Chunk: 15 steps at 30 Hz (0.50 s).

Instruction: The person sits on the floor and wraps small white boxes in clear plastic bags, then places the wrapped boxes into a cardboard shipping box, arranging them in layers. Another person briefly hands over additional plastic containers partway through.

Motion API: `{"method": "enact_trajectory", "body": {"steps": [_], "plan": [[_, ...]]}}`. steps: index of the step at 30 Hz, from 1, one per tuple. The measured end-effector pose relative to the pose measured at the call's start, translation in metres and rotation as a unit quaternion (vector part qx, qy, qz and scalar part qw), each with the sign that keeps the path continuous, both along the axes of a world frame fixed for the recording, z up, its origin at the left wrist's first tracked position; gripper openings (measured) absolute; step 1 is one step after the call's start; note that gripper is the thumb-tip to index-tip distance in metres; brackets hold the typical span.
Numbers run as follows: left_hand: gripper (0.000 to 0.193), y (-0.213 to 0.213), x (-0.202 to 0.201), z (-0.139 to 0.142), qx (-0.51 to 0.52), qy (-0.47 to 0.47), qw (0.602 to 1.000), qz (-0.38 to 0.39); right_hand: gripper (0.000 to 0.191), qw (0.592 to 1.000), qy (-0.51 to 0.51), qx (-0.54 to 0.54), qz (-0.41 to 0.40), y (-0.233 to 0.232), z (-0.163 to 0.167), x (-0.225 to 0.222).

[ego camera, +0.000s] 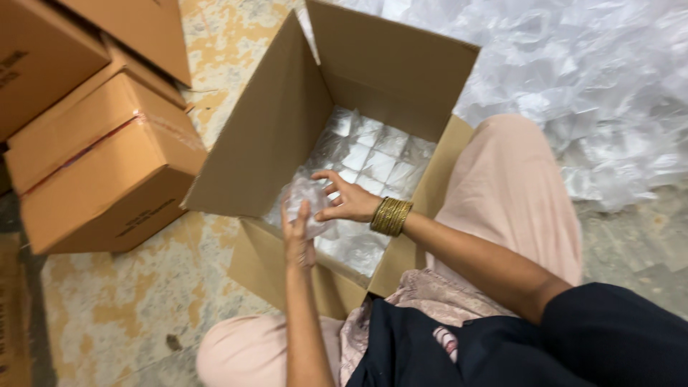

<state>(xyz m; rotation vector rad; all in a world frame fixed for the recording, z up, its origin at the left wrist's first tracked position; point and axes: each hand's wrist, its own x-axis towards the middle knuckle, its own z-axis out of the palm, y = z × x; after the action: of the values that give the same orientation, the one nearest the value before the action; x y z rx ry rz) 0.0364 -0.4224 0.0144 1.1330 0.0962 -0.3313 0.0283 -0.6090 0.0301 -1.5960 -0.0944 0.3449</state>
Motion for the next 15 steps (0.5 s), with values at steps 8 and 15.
{"method": "enact_trajectory", "body": {"steps": [8, 15], "plan": [[0.066, 0.005, 0.000, -0.004, -0.078, 0.009, 0.997, 0.009, 0.080, 0.999, -0.027, 0.010, -0.037, 0.006, -0.016, 0.002], [0.065, 0.022, 0.002, 0.006, -0.201, 0.063, 0.974, 0.088, 0.058, 0.990, -0.129, -0.038, -0.036, -0.007, -0.036, 0.010]]}}
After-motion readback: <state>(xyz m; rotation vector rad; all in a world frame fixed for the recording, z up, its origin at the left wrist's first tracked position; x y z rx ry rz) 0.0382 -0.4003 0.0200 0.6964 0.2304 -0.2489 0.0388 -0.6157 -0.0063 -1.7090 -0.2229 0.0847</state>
